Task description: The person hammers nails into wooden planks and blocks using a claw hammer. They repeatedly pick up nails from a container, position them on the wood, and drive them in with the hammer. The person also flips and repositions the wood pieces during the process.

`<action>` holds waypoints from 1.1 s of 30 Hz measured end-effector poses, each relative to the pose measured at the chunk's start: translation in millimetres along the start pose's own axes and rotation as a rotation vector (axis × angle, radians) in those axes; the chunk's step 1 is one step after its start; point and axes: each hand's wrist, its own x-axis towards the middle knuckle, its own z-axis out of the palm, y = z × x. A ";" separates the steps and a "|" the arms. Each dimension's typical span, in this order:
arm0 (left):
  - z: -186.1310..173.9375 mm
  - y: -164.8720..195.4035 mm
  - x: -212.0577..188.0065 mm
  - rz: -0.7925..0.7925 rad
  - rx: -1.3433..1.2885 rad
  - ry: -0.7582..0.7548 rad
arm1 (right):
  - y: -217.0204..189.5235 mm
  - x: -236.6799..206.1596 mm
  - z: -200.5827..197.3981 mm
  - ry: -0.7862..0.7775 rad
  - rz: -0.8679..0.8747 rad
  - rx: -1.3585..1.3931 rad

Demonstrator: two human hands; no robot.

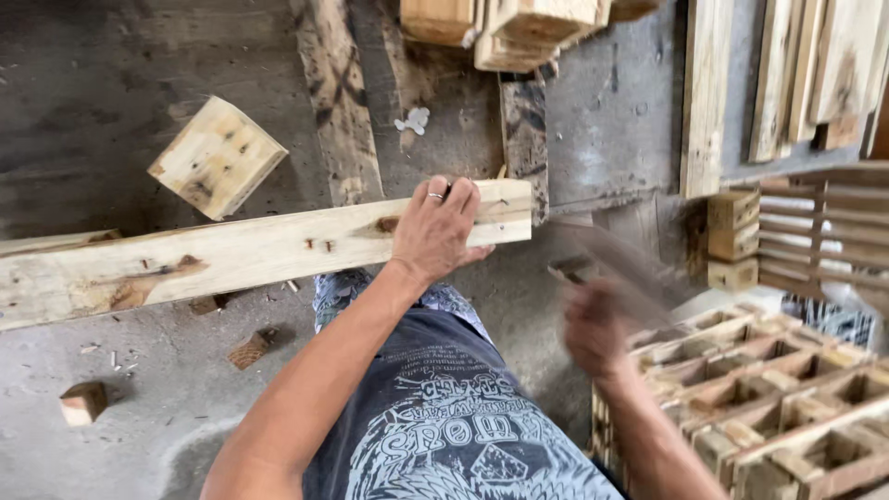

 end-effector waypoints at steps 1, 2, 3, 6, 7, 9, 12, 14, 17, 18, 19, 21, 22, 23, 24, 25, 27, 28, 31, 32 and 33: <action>-0.9 -0.3 0.9 -0.001 0.000 0.017 | 5.5 1.4 20.0 -0.114 0.078 -0.048; -2.6 0.1 0.3 0.003 -0.007 0.010 | 13.2 3.6 24.2 -0.073 0.046 -0.034; -4.3 -0.2 0.7 0.020 -0.006 -0.005 | 18.6 3.9 26.6 -0.030 0.031 -0.014; -6.8 0.0 5.0 -0.001 0.010 0.017 | 24.1 7.3 -37.1 0.052 -0.028 0.121; -7.1 0.0 3.7 0.007 0.014 0.031 | 18.3 8.0 -61.8 0.177 -0.200 0.358; -5.5 1.1 3.2 -0.008 0.010 0.003 | 0.0 9.0 -90.4 0.262 -0.462 1.190; -3.3 3.8 -1.3 -0.019 0.001 -0.076 | -19.3 6.4 -59.5 0.484 -0.461 0.737; -4.1 4.3 -3.1 -0.016 0.019 -0.060 | -11.6 6.1 3.3 0.021 0.067 0.025; -8.2 3.8 -2.6 0.020 0.043 0.121 | 22.0 1.7 31.0 -0.041 0.274 0.065; -10.2 1.3 -1.6 -0.003 0.047 0.122 | 31.4 3.1 23.1 -0.050 0.304 0.100; -10.9 2.5 -1.8 -0.011 0.021 0.094 | 36.1 -3.3 4.7 -0.064 0.379 0.125; -11.6 0.4 1.3 0.017 0.015 0.032 | 25.4 -9.1 -35.6 0.220 -0.161 0.525; -11.4 -0.9 2.5 -0.009 0.012 -0.029 | 16.2 -0.1 -52.3 0.437 -0.521 0.794; -10.3 -0.2 2.8 -0.024 0.009 -0.090 | -0.3 -9.2 -70.5 0.444 -0.622 0.782; -9.6 -0.7 3.3 -0.014 0.018 -0.066 | -15.3 -12.1 -83.0 0.467 -0.726 0.770; -8.6 -0.2 3.3 -0.009 0.023 -0.039 | -29.3 -16.5 -88.3 0.483 -0.832 0.754; -8.2 0.6 2.7 -0.010 0.026 -0.025 | -44.7 -21.2 -79.9 0.526 -0.751 0.725; -8.9 1.2 2.0 -0.017 0.026 -0.041 | -44.6 -24.9 -70.9 0.544 -0.712 0.707; -14.3 3.3 1.1 -0.011 0.103 -0.066 | -15.2 -28.5 -34.8 0.029 -0.861 1.133; -16.6 3.9 1.2 -0.003 0.144 -0.075 | -2.4 -29.8 -25.6 -0.013 -0.666 0.671; -18.5 5.0 1.6 -0.020 0.159 -0.006 | 8.6 -36.5 -17.6 0.142 -0.490 0.642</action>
